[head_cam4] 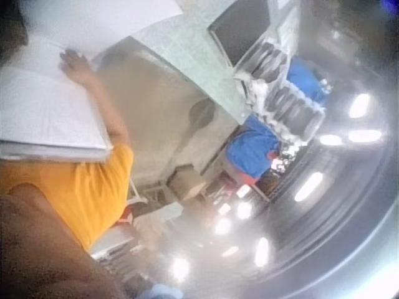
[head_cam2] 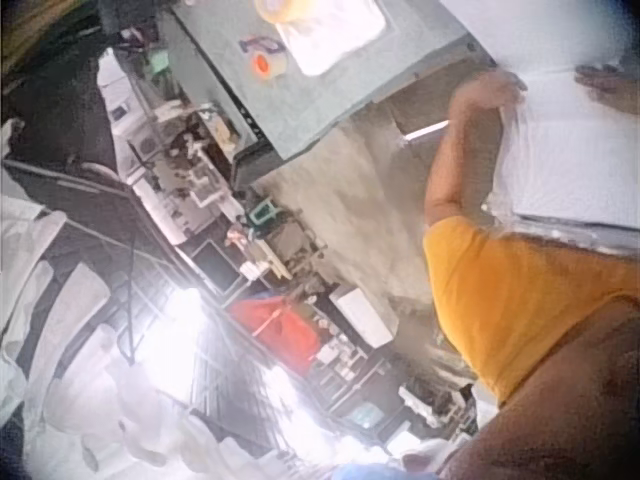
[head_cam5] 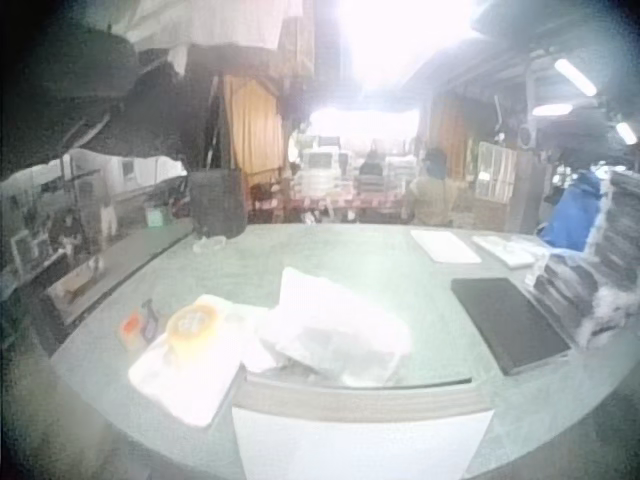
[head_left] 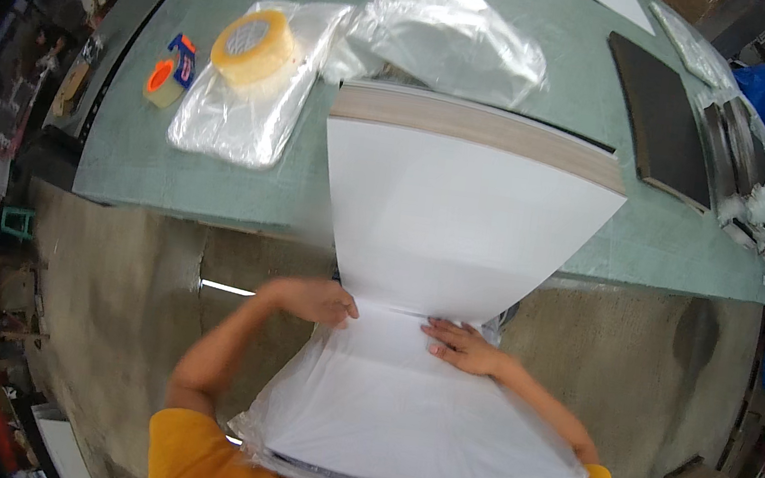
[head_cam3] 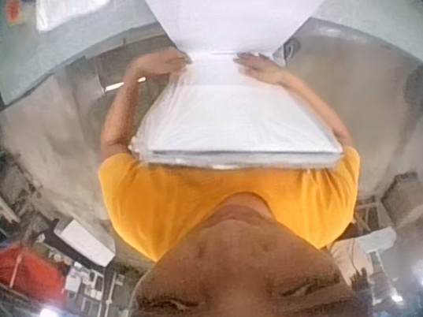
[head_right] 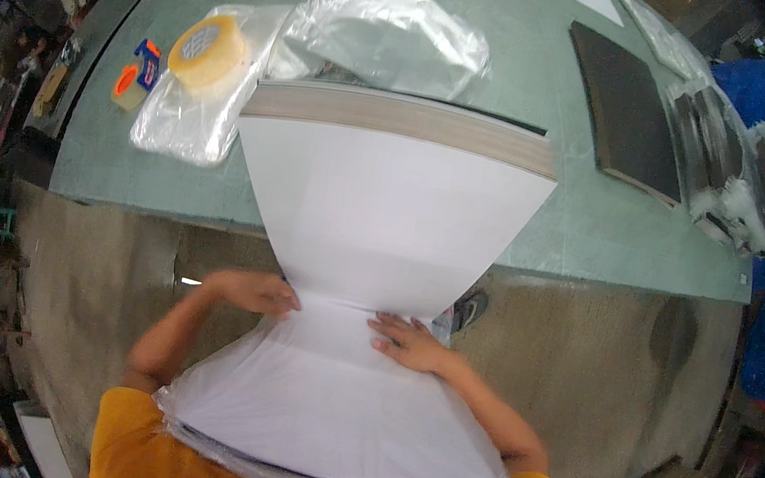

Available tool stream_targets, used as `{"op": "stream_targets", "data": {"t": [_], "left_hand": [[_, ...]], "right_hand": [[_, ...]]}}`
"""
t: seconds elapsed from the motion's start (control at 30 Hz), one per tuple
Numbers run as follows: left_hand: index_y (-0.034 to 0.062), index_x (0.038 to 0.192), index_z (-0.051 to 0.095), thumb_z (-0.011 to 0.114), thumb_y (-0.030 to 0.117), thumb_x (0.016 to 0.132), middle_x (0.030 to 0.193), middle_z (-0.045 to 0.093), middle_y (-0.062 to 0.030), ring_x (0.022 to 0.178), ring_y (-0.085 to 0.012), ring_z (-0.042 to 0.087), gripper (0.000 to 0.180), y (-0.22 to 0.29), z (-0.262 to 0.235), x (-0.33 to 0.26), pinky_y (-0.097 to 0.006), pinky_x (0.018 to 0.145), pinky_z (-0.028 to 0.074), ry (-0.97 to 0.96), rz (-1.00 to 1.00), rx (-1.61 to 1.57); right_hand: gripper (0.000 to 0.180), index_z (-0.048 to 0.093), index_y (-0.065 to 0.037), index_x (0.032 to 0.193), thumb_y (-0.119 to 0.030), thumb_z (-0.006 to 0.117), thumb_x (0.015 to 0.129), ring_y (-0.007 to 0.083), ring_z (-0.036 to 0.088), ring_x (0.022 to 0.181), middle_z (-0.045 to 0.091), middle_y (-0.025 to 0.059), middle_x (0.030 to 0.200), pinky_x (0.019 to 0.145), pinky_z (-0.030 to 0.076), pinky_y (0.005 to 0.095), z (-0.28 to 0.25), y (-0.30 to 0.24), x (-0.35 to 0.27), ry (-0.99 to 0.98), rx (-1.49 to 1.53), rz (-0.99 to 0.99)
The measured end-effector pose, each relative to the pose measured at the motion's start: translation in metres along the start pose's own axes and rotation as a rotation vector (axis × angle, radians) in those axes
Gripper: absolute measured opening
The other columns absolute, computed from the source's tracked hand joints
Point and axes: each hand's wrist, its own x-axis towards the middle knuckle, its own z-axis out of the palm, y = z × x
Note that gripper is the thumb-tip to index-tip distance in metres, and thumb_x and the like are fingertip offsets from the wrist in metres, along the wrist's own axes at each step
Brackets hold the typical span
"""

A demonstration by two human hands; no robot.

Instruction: The person wraps a black book in a plastic sheet by hand, smoothing the material around the edges and surfaces while the book sits on a work table.

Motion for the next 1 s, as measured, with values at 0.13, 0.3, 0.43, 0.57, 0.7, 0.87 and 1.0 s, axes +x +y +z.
{"op": "stream_targets", "data": {"t": [0.13,0.3,0.43,0.57,0.7,0.87,1.0], "left_hand": [[0.0016,0.092,0.057,0.058,0.013,0.078,0.082,0.061,-0.0081,0.08,-0.0152,0.058,0.018,0.138,-0.099,-0.08,-0.03,0.073,0.045,0.803,0.371,0.256],[0.0064,0.093,0.058,0.066,0.012,0.068,0.085,0.059,-0.0074,0.081,-0.02,0.054,0.027,0.16,-0.226,-0.029,-0.03,0.073,0.042,1.297,0.561,0.89],[0.0091,0.099,0.054,0.059,0.01,0.069,0.09,0.058,-0.0079,0.084,-0.0223,0.053,0.03,0.152,-0.247,0.024,-0.033,0.076,0.039,1.281,0.538,1.525],[0.0086,0.099,0.053,0.049,0.009,0.073,0.09,0.057,-0.0111,0.086,-0.0212,0.054,0.027,0.152,-0.274,0.037,-0.033,0.075,0.038,1.134,0.297,1.455],[0.0023,0.095,0.051,0.046,0.014,0.081,0.093,0.057,-0.0153,0.088,-0.0252,0.055,0.019,0.161,-0.314,0.03,-0.036,0.075,0.04,1.476,0.355,0.764],[-0.0037,0.1,0.05,0.048,0.02,0.083,0.084,0.059,-0.0209,0.08,-0.0301,0.058,0.029,0.159,-0.293,0.03,-0.035,0.074,0.043,1.361,0.317,0.976],[-0.002,0.084,0.051,0.058,0.019,0.074,0.079,0.058,-0.0138,0.08,-0.0196,0.056,0.024,0.166,-0.31,-0.007,-0.035,0.075,0.043,1.247,0.567,-0.149]], "right_hand": [[0.053,0.032,-0.017,0.129,-0.048,0.031,0.086,0.0234,0.014,0.129,0.023,0.0102,0.137,0.102,0.01,0.0465,0.001,0.002,-0.001,0.038,0.021,0.013],[0.048,0.035,-0.018,0.128,-0.044,0.034,0.087,0.0237,0.016,0.128,0.025,0.0099,0.136,0.101,0.01,0.0465,0.012,0.004,0.001,0.103,0.001,-0.011],[0.05,0.036,-0.017,0.127,-0.047,0.032,0.087,0.0234,0.018,0.127,0.027,0.0093,0.135,0.101,0.012,0.0459,0.014,0.004,-0.001,0.146,0.002,0.004],[0.047,0.037,-0.017,0.127,-0.043,0.034,0.087,0.0236,0.019,0.127,0.027,0.0098,0.135,0.101,0.011,0.0452,0.014,0.003,0.0,0.156,0.015,0.006],[0.047,0.037,-0.017,0.127,-0.043,0.035,0.087,0.0231,0.02,0.126,0.028,0.0093,0.135,0.101,0.011,0.0441,0.013,0.003,0.001,0.155,0.001,0.005],[0.047,0.038,-0.017,0.126,-0.043,0.035,0.087,0.0231,0.021,0.126,0.029,0.0091,0.134,0.1,0.013,0.0431,0.016,0.008,0.002,0.188,0.004,-0.018],[0.047,0.038,-0.017,0.126,-0.043,0.035,0.087,0.0233,0.021,0.126,0.03,0.0093,0.134,0.1,0.013,0.0428,0.015,0.003,0.003,0.18,-0.009,-0.016]]}}
